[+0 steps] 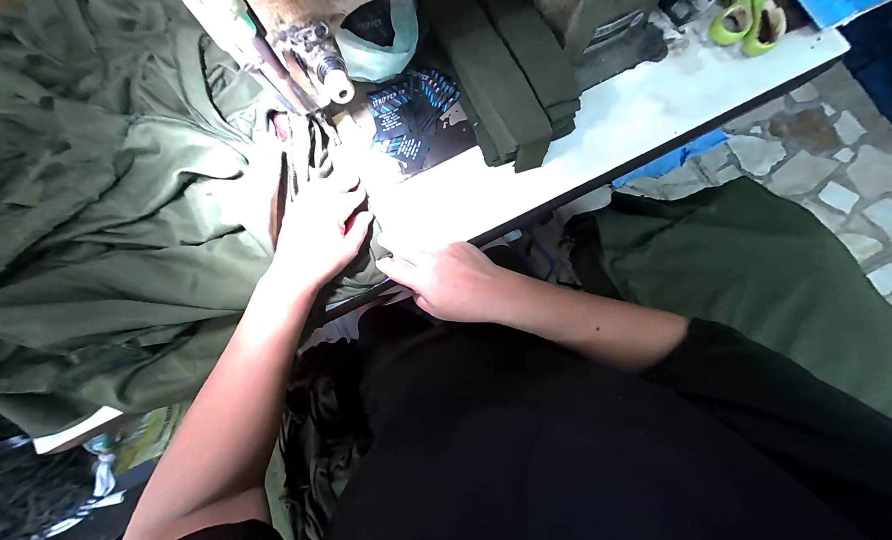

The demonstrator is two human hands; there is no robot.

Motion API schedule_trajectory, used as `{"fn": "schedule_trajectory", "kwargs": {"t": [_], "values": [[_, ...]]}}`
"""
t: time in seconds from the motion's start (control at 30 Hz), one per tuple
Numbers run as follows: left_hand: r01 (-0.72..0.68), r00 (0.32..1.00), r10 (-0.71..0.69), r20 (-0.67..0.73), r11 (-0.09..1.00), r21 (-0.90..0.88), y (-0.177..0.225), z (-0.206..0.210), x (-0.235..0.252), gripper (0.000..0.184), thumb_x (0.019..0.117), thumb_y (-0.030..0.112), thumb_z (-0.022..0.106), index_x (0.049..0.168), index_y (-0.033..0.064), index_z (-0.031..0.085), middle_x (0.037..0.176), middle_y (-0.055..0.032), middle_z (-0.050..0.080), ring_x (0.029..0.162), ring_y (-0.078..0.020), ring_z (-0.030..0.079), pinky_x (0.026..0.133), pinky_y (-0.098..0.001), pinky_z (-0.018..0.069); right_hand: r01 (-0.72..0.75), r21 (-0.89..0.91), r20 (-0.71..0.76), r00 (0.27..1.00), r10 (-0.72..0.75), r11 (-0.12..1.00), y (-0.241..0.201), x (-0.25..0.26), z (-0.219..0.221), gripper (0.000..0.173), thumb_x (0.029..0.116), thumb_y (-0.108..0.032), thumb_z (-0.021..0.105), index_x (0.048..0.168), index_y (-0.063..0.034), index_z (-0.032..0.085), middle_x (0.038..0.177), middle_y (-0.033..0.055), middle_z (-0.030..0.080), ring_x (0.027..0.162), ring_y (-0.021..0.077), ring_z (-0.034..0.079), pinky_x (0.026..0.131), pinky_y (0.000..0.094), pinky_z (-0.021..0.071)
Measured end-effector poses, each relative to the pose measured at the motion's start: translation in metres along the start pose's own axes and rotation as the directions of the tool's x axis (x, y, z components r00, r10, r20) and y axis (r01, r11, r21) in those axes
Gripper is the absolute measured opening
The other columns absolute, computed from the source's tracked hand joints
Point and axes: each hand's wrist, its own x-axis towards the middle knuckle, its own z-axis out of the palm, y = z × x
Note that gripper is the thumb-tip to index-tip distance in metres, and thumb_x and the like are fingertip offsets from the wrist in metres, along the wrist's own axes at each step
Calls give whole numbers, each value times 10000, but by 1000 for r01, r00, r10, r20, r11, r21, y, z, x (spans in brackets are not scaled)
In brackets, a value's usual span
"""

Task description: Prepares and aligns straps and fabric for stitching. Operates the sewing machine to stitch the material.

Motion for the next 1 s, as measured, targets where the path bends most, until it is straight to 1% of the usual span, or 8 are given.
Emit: {"fn": "schedule_trajectory", "kwargs": {"t": [0.07, 0.17, 0.3, 0.47, 0.57, 0.67, 0.83, 1.0], "values": [[1, 1000, -1, 0, 1000, 1, 8, 3, -9, 394, 1006, 220, 509, 1185, -59, 722, 1362, -247, 633, 1283, -451, 582, 1073, -587, 431, 6, -13, -4, 1000, -6, 1000, 1, 0, 1, 397, 975, -61, 562, 1366, -63, 630, 1514, 160, 527, 1030, 351, 699, 721, 478, 567], [12, 1000, -12, 7, 1000, 17, 15, 6, -23, 385, 1009, 218, 510, 1205, -36, 723, 1355, -240, 636, 1276, -449, 582, 1064, -596, 429, 28, -47, -25, 999, -30, 998, 2, 0, 4, 379, 971, -67, 567, 1342, -75, 644, 1500, 158, 541, 911, 341, 714, 645, 463, 556], [-6, 999, 7, -36, 1000, 22, 20, 9, -31, 311, 985, 163, 542, 1116, -22, 756, 1318, -228, 662, 1230, -442, 613, 1027, -594, 450, 59, -84, -53, 997, -63, 995, 3, 1, 5, 348, 961, -60, 586, 1302, -69, 657, 1339, 181, 632, 865, 351, 711, 623, 473, 556], [-4, 996, 5, -93, 1000, 10, 22, 14, -34, 269, 978, 138, 560, 1065, -20, 759, 1247, -227, 692, 1163, -439, 642, 977, -582, 480, 31, -67, 3, 1000, -31, 997, 2, 5, 0, 367, 962, -68, 566, 1317, -69, 661, 1503, 153, 544, 920, 348, 719, 674, 490, 566], [32, 994, -32, -100, 999, -1, 25, 17, -34, 286, 975, 138, 548, 1099, -30, 744, 1256, -234, 693, 1165, -447, 646, 969, -586, 481, 4, -65, 13, 1000, -3, 998, 0, 6, -3, 361, 947, -61, 583, 1298, -59, 664, 1498, 156, 547, 925, 357, 719, 677, 506, 567], [13, 995, -13, -104, 1000, -4, 24, 18, -32, 296, 967, 139, 538, 1094, -26, 749, 1256, -232, 693, 1187, -439, 642, 994, -593, 469, -38, -84, 103, 994, 46, 996, -3, 5, -12, 395, 972, -77, 569, 1363, -79, 626, 1524, 140, 521, 940, 354, 711, 705, 506, 560], [14, 995, -15, -100, 1000, -15, 20, 22, -31, 307, 973, 167, 533, 1094, -22, 743, 1265, -215, 692, 1183, -422, 642, 984, -587, 469, -26, -99, 103, 994, 37, 995, -3, 6, -14, 357, 988, -86, 546, 1330, -71, 648, 1528, 137, 518, 943, 343, 711, 707, 496, 560], [16, 993, -21, -115, 999, -47, 20, 21, -31, 341, 940, 134, 494, 1094, -41, 744, 1257, -228, 691, 1173, -433, 644, 967, -596, 474, -35, -115, 76, 996, 44, 993, -4, 9, -12, 435, 979, -114, 582, 1403, -15, 580, 1369, 185, 631, 960, 359, 711, 735, 509, 561]]}}
